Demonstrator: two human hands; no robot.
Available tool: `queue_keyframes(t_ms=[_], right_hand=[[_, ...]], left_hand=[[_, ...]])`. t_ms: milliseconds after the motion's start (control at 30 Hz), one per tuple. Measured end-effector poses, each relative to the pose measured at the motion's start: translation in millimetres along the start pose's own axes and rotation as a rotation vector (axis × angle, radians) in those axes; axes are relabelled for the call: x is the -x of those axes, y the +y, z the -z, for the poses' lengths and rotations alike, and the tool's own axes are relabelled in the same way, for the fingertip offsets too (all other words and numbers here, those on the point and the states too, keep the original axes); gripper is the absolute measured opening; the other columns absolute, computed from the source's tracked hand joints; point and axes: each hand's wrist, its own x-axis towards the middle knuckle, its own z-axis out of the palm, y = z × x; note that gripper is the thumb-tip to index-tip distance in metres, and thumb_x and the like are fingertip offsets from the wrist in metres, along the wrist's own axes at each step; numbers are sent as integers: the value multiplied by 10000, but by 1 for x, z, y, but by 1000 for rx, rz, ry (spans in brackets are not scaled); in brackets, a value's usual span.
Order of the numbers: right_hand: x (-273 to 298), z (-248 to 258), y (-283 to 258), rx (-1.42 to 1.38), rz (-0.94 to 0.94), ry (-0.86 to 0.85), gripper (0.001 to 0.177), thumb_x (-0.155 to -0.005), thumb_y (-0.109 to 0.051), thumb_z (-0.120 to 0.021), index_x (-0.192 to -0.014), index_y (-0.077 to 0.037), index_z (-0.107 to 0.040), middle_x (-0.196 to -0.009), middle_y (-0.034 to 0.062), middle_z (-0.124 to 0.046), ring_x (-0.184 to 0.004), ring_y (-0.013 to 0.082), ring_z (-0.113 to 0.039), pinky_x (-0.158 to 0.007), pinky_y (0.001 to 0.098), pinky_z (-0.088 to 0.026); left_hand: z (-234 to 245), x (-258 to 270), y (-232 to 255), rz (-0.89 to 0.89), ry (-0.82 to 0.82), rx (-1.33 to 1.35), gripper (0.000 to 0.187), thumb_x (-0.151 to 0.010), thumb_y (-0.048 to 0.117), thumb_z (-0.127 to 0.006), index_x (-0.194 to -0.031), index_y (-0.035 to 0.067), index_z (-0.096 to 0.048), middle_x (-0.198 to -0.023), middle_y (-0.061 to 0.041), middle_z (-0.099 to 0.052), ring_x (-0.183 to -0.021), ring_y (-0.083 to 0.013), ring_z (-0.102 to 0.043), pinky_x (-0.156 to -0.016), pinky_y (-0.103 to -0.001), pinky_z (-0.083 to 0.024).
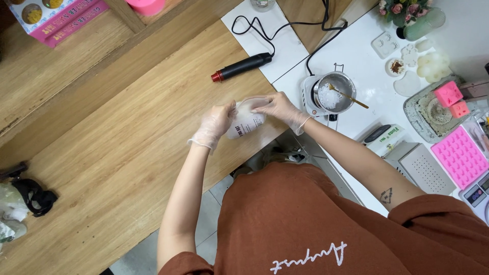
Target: Scooping wax flakes from a bag into a melting pot for candle making.
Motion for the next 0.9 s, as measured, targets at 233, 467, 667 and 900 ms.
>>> queue_keyframes(t_ms=[233,467,667,900], right_hand=[[-2,-4,6,22,83,-14,724,-699,-280,-895,-1309,-56,-577,-1290,74,-655,-1225,175,-611,-1031,315,-506],[-10,-10,15,-122,30,40,455,-707,-270,-879,-1093,-67,-749,-1271,22,-654,-1214,169,-610,-1025,313,-512],[-6,-13,19,-248,36,51,432,-751,-252,-866,-1116,-57,-743,-1205,25,-645,-1186,181,-624,-1074,296,-544],[-7,-21,26,-313,50,93,373,-765,-227,-835,-1074,-29,-767,-1257,13,-654,-1183,166,-628,-1014,294,-516]], left_hand=[[22,-7,7,53,-90,-19,180,-987,256,-622,-1136,168,-673,-970,-118,-759,-873,-309,-723,-733,-452,-576],[41,30,-50,277,-214,729,418,-808,349,-861,-1172,163,-771,-1149,-54,-804,-1095,-168,-744,-1042,-361,-525],[22,66,-18,302,-128,968,646,-670,210,-854,-1288,268,-674,-1361,25,-672,-1184,-148,-627,-1038,-365,-477],[-59,48,-49,501,136,1014,421,-859,301,-771,-1262,191,-715,-1218,-30,-738,-1131,-168,-642,-1006,-357,-513]])
